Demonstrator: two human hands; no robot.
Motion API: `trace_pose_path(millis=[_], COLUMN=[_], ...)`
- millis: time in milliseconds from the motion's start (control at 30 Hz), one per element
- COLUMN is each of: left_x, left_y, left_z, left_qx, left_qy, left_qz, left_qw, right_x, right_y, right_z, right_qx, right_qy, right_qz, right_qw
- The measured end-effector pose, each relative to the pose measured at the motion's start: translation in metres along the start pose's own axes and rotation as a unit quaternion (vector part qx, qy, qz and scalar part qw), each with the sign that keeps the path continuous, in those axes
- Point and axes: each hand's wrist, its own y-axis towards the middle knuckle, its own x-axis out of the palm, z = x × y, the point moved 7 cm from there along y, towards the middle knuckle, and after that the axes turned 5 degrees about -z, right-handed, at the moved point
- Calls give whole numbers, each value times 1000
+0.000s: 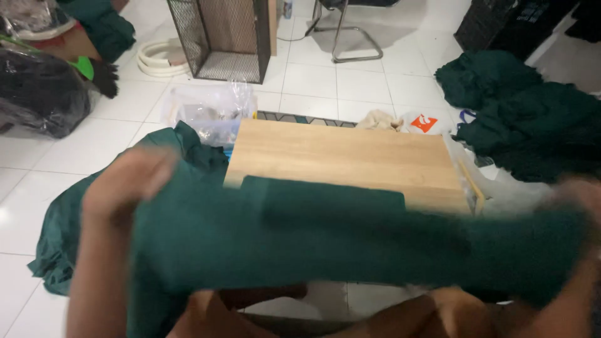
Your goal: Measuring various dimensions of a green t-shirt using a tape measure and marking it on a wooden board.
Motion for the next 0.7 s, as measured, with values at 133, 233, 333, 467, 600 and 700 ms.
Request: trace_pose_path(millis=[133, 233, 333, 467, 600, 700], left_x=[-65, -110, -61, 15, 132, 169], left_y=[49, 93, 93, 53, -30, -47], left_z=[-117, -198, -195, -201, -252, -272], left_qx=[-201, -154, -280, -275, -519, -451], left_qy=[123, 326, 360, 388, 252, 360], left_qz=[197, 399, 450, 388, 136, 250], left_qw=[952, 843, 768, 789, 805, 778], right_x=[-102, -156, -175, -81, 32, 67], right_y=[22, 92, 139, 159, 142, 159], right_z=[-95, -13, 16, -11, 47, 88], right_qx=[190, 177, 33, 84, 297, 194], right_qy=[120, 75, -201, -147, -120, -107], right_qz=[539, 522, 648, 556, 353, 417], right_qw=[812, 831, 734, 814, 879, 881])
